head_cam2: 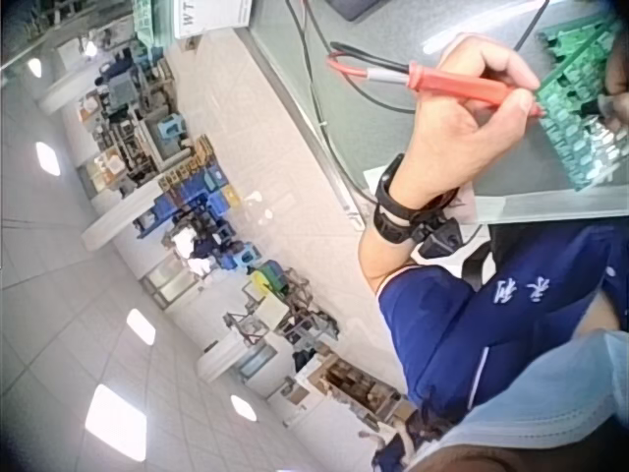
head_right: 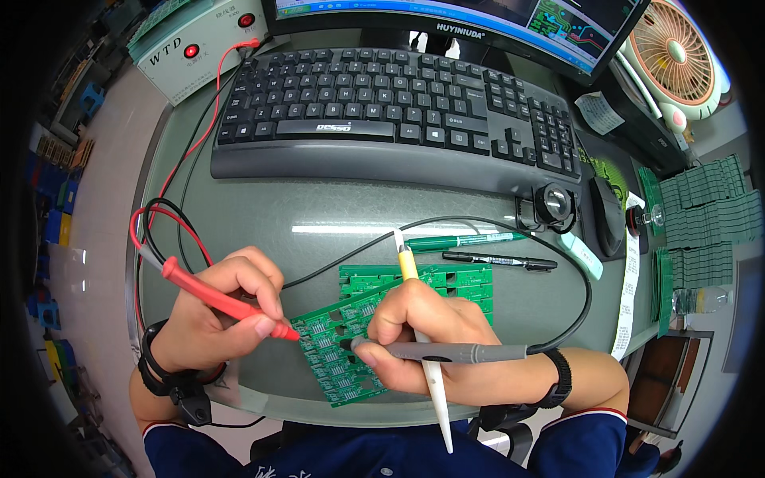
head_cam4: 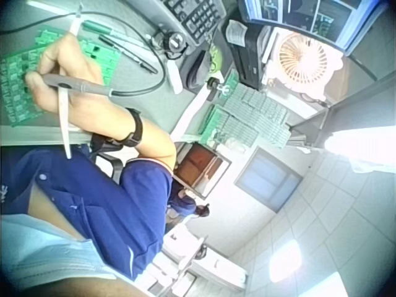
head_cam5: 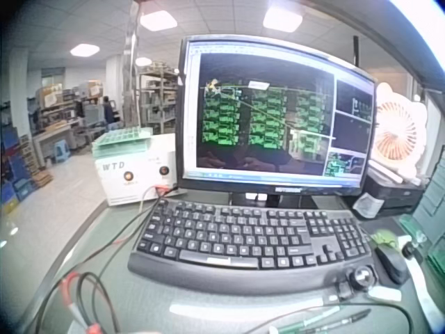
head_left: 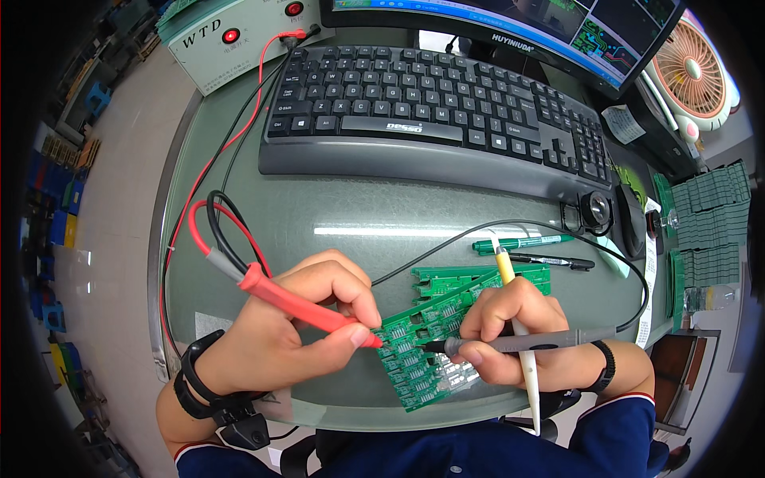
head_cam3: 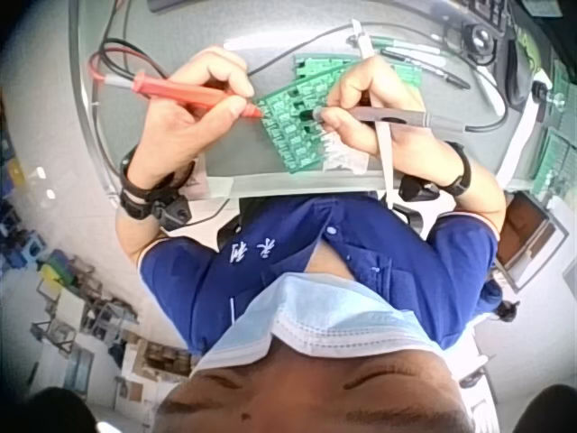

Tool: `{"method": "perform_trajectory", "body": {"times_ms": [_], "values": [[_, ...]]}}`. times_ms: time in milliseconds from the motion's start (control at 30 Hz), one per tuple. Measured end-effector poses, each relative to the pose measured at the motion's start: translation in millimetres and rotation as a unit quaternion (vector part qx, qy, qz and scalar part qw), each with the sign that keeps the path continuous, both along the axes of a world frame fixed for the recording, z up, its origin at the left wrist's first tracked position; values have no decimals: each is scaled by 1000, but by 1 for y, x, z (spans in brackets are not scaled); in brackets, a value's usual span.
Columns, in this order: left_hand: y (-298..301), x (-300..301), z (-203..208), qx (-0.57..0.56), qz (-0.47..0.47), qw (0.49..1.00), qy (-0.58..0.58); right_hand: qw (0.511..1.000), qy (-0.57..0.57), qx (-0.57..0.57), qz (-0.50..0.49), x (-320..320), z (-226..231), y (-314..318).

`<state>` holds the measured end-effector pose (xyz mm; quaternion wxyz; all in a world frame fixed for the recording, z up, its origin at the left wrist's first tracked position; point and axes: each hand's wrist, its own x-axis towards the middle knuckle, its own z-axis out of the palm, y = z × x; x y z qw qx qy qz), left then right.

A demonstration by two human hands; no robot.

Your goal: The person is using probes to test or inspect green circuit boards while viewing data on a monitor, then organizes the boards.

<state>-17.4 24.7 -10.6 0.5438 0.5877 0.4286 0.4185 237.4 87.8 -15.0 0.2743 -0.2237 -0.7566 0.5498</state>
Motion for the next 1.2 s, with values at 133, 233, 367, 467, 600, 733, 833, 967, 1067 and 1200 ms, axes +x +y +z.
{"method": "perform_trajectory", "body": {"times_ms": [133,233,367,467,600,733,833,967,1067,1200], "values": [[1,0,-1,15,0,1000,11,1000,0,-5,-2,0,-1,0],[1,0,-2,32,-3,999,26,1000,-3,4,2,1,-1,0],[0,1,-1,19,4,1000,16,1000,-2,-6,8,0,0,0],[-1,1,-1,18,3,1000,18,1000,6,-6,13,0,0,0],[0,0,-2,30,0,999,31,1000,2,8,26,-1,0,2],[1,0,-1,31,0,999,28,999,3,21,30,-1,1,2],[1,1,-2,30,2,999,26,999,0,21,39,-1,1,2],[1,1,-1,40,0,999,34,999,2,25,41,-1,0,2],[1,1,-1,42,1,999,30,999,0,24,28,0,-2,1],[1,1,-1,49,-1,998,36,1000,10,-4,11,1,-1,0]]}}
